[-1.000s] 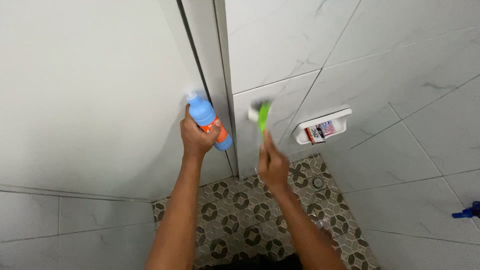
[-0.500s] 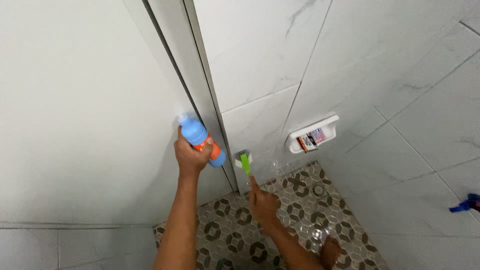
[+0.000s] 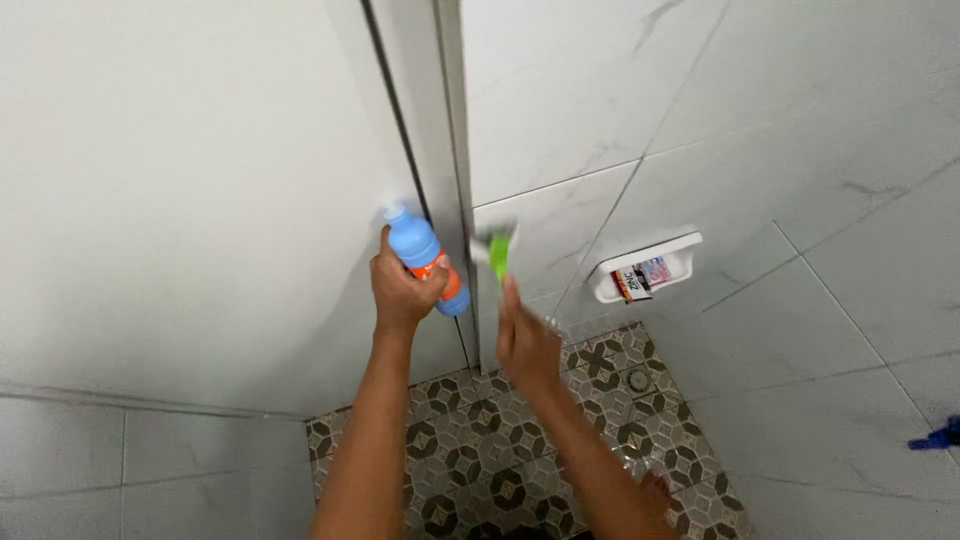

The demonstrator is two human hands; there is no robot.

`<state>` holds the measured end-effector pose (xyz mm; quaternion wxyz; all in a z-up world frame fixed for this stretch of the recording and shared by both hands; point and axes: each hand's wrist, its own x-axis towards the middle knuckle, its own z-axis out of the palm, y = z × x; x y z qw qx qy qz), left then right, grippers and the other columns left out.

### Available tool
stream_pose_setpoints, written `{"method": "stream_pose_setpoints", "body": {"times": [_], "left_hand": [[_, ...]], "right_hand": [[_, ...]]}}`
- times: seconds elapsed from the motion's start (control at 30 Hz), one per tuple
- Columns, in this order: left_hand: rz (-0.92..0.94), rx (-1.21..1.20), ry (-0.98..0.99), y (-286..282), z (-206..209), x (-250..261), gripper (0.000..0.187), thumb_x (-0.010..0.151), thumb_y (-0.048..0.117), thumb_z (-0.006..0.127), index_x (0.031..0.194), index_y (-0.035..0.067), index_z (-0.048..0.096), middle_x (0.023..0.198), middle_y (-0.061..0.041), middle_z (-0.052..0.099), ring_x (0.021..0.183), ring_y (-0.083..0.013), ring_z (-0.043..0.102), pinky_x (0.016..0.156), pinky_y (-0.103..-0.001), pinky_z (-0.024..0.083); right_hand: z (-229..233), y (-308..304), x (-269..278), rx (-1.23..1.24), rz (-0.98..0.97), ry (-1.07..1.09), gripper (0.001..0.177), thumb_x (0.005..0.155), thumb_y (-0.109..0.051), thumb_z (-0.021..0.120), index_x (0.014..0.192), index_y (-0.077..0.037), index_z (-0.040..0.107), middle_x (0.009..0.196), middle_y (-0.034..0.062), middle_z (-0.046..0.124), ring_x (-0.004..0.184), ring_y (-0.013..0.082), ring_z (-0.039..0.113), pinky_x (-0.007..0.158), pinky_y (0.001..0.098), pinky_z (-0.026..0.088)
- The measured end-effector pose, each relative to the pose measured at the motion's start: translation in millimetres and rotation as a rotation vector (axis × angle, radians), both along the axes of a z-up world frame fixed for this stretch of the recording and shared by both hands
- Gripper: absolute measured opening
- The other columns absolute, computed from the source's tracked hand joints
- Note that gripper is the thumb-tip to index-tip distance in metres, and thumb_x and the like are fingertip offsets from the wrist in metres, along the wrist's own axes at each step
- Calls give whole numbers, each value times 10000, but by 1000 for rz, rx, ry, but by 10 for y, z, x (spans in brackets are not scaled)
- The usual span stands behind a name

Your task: The person scrubs the tiled wall of a shower stall using a green-handled brush while holding a blue cleaning solution bottle. The person repeatedly scrubs the vertical seam and adjacent tiles.

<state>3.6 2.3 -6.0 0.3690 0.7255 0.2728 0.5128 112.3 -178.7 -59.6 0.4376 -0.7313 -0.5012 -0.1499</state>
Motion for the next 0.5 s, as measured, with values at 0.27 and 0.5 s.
{"method": "stream_pose_setpoints", "body": {"times": [0.27, 0.5], "left_hand": [[-27, 20, -47, 87, -33, 13, 478, 718, 242, 778, 1089, 19, 576, 836, -261, 707, 805, -470, 732, 705, -563, 581], [-38, 18, -24, -76, 157, -50, 502, 746, 203, 759, 1128, -43, 546, 883, -327, 685, 871, -537, 708, 725, -630, 557]], "right_hand": [[188, -226, -6, -157, -7, 8, 489, 1025, -226, 538, 1513, -195, 548, 713, 173, 734, 498, 394, 667, 414, 455, 470], [1855, 14, -93, 257, 127, -66, 433, 1060, -71, 570, 1488, -23, 527, 841, 230, 763, 499, 294, 691, 409, 368, 512]]}}
